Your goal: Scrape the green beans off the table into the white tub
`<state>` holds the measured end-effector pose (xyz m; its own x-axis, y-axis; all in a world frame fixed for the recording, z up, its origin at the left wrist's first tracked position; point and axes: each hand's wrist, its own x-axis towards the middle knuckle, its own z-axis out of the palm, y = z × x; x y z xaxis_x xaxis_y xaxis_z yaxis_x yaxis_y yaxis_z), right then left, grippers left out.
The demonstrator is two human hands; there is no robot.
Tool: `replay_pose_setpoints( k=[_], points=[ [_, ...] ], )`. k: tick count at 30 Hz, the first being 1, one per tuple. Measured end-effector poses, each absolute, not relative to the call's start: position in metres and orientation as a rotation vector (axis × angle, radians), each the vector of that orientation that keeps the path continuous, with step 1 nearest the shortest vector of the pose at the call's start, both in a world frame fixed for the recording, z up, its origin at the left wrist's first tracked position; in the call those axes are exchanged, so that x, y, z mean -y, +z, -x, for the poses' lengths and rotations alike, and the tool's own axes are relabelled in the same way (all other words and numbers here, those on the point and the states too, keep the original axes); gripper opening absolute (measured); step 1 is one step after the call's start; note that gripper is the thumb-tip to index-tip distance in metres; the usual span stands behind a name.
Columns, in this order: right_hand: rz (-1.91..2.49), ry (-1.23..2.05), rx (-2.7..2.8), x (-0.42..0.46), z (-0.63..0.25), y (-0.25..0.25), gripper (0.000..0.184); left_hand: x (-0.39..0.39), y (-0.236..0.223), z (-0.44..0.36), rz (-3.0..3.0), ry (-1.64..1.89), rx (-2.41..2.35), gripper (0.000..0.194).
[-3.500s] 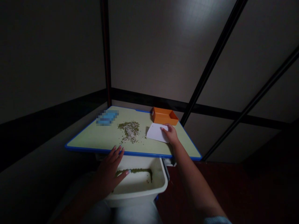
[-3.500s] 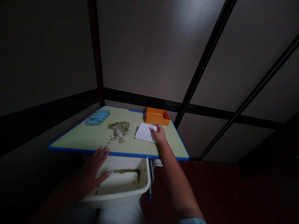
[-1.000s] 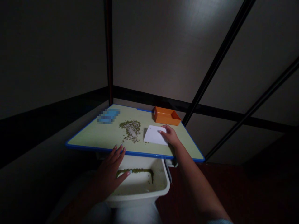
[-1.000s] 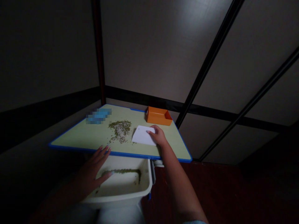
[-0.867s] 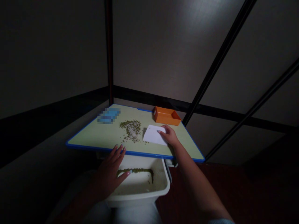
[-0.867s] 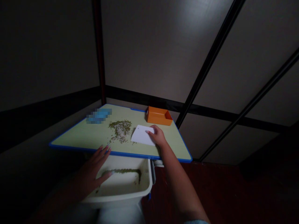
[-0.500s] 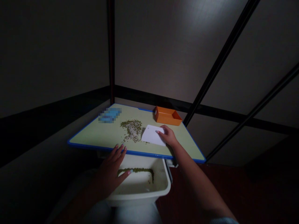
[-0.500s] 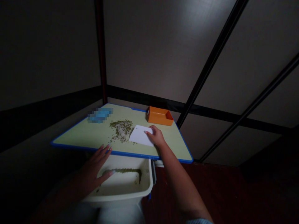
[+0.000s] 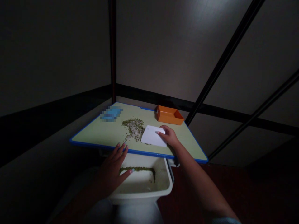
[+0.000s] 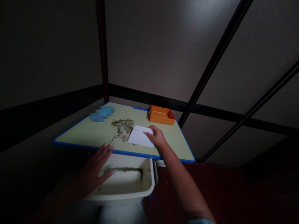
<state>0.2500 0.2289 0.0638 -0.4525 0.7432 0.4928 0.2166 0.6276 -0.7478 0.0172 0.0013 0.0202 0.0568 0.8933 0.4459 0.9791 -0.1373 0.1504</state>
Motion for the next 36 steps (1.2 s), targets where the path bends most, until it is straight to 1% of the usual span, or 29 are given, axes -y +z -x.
replay_pose_setpoints(
  k=[4,11,24,30,36],
  points=[
    [0.758,0.824,2.005,-0.226,-0.251,0.063,0.028,-0.001,0.022,-0.018,2.137,-0.622,1.929,0.074],
    [0.807,0.816,2.088,-0.218,-0.253,0.065,0.033,0.0,0.022,-0.017,2.157,-0.594,1.935,0.074],
    [0.914,0.833,2.222,-0.212,-0.25,0.069,0.036,-0.001,0.018,-0.015,2.142,-0.616,1.893,0.074],
    [0.919,0.78,2.283,-0.208,-0.25,0.074,0.034,-0.001,0.019,-0.014,2.156,-0.593,1.899,0.074],
    [0.943,0.893,2.266,-0.208,-0.251,0.077,0.037,-0.002,0.013,-0.011,2.154,-0.588,1.899,0.075]
  ],
)
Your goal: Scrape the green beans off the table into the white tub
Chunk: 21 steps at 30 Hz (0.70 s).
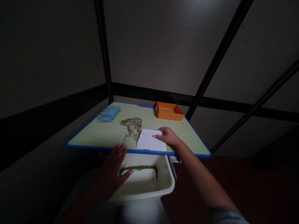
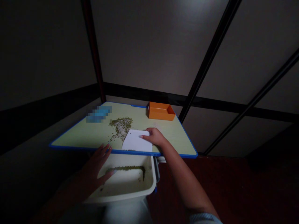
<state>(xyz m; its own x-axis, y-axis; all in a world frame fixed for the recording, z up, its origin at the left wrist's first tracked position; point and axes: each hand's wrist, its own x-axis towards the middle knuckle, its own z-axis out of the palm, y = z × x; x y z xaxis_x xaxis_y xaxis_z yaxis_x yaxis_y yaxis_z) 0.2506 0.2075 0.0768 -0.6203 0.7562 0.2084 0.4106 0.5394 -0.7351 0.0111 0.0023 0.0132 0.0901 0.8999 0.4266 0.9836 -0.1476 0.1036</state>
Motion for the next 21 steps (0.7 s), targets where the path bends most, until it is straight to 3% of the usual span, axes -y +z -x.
replay_pose_setpoints(
  k=[8,21],
  points=[
    [0.816,1.17,2.136,-0.207,-0.249,0.078,0.043,-0.006,0.0,-0.006,2.105,-0.617,1.803,0.077],
    [0.775,1.239,2.032,-0.203,-0.249,0.082,0.041,-0.002,0.009,-0.008,2.097,-0.609,1.778,0.079]
  ],
)
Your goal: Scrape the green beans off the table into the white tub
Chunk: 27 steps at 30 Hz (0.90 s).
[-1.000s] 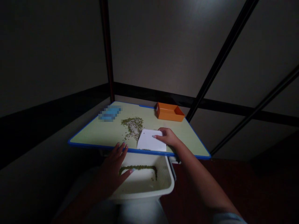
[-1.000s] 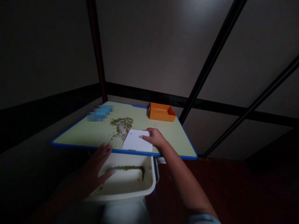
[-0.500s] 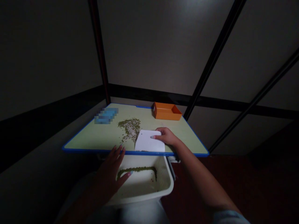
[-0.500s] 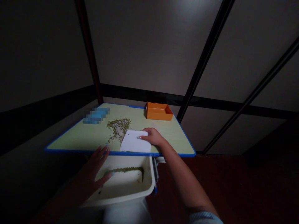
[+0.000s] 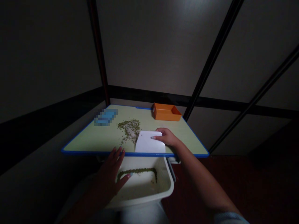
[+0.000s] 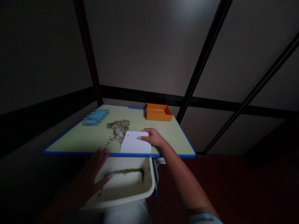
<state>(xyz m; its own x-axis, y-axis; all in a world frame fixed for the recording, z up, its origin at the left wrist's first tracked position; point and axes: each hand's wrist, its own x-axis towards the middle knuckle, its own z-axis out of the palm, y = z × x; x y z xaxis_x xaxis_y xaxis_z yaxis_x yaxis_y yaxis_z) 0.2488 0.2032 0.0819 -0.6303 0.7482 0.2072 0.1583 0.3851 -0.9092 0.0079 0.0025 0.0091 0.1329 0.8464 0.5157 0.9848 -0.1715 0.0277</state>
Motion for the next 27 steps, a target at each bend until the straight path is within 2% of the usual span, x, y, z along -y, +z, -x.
replay_pose_setpoints(
  k=[4,8,15,27],
  points=[
    [0.783,1.242,1.742,-0.206,-0.254,0.083,0.04,-0.002,0.011,-0.007,2.095,-0.603,1.756,0.078],
    [0.829,1.093,1.423,-0.217,-0.263,0.086,0.039,-0.004,0.009,-0.006,2.112,-0.602,1.757,0.079],
    [1.003,0.863,1.485,-0.236,-0.273,0.08,0.037,-0.006,0.003,-0.004,2.1,-0.65,1.768,0.079],
    [0.892,1.142,1.704,-0.219,-0.263,0.077,0.038,-0.005,0.006,-0.007,2.074,-0.625,1.766,0.077]
  ],
)
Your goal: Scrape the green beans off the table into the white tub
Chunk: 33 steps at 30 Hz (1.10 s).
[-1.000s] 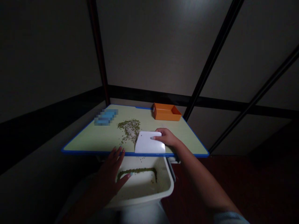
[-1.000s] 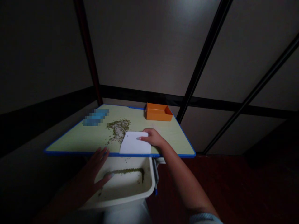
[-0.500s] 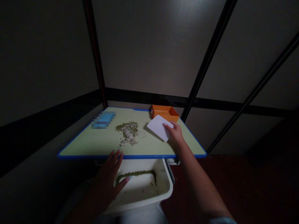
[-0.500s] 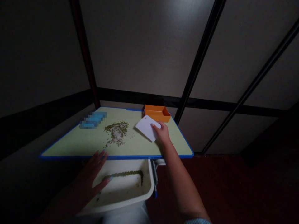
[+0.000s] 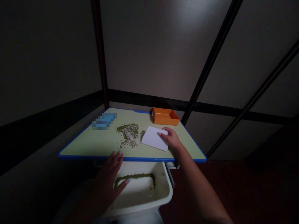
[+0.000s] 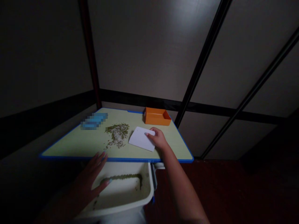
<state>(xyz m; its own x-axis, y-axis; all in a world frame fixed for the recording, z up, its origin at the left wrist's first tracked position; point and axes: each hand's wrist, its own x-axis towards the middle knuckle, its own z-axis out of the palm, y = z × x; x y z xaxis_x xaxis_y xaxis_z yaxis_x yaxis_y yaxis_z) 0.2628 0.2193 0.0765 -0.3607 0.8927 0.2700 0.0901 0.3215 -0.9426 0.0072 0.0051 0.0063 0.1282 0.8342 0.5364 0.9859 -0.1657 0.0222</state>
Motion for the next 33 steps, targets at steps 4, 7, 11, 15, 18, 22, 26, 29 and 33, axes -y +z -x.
replay_pose_setpoints(
  k=[4,7,11,15,18,22,26,29,33],
  points=[
    [0.91,1.133,1.777,-0.218,-0.258,0.075,0.04,-0.005,0.006,-0.008,2.085,-0.647,1.793,0.079],
    [0.941,1.061,1.841,-0.219,-0.257,0.073,0.038,-0.004,0.006,-0.007,2.098,-0.645,1.819,0.08],
    [0.986,0.989,1.863,-0.223,-0.258,0.071,0.036,-0.005,0.005,-0.007,2.081,-0.656,1.803,0.079],
    [1.022,0.975,1.843,-0.225,-0.262,0.073,0.036,-0.006,0.005,-0.006,2.082,-0.669,1.783,0.078],
    [1.051,0.953,1.833,-0.225,-0.268,0.077,0.035,-0.006,0.004,-0.005,2.095,-0.665,1.779,0.08],
    [1.058,0.972,1.784,-0.224,-0.274,0.082,0.036,-0.006,0.003,-0.004,2.096,-0.664,1.776,0.081],
    [0.999,0.994,1.526,-0.229,-0.278,0.082,0.039,-0.007,0.002,-0.005,2.087,-0.666,1.787,0.079],
    [1.026,0.977,1.453,-0.234,-0.28,0.078,0.04,-0.007,0.002,-0.005,2.087,-0.687,1.772,0.079],
    [1.06,1.039,1.531,-0.232,-0.278,0.077,0.038,-0.007,0.001,-0.004,2.09,-0.682,1.762,0.079]
  ],
)
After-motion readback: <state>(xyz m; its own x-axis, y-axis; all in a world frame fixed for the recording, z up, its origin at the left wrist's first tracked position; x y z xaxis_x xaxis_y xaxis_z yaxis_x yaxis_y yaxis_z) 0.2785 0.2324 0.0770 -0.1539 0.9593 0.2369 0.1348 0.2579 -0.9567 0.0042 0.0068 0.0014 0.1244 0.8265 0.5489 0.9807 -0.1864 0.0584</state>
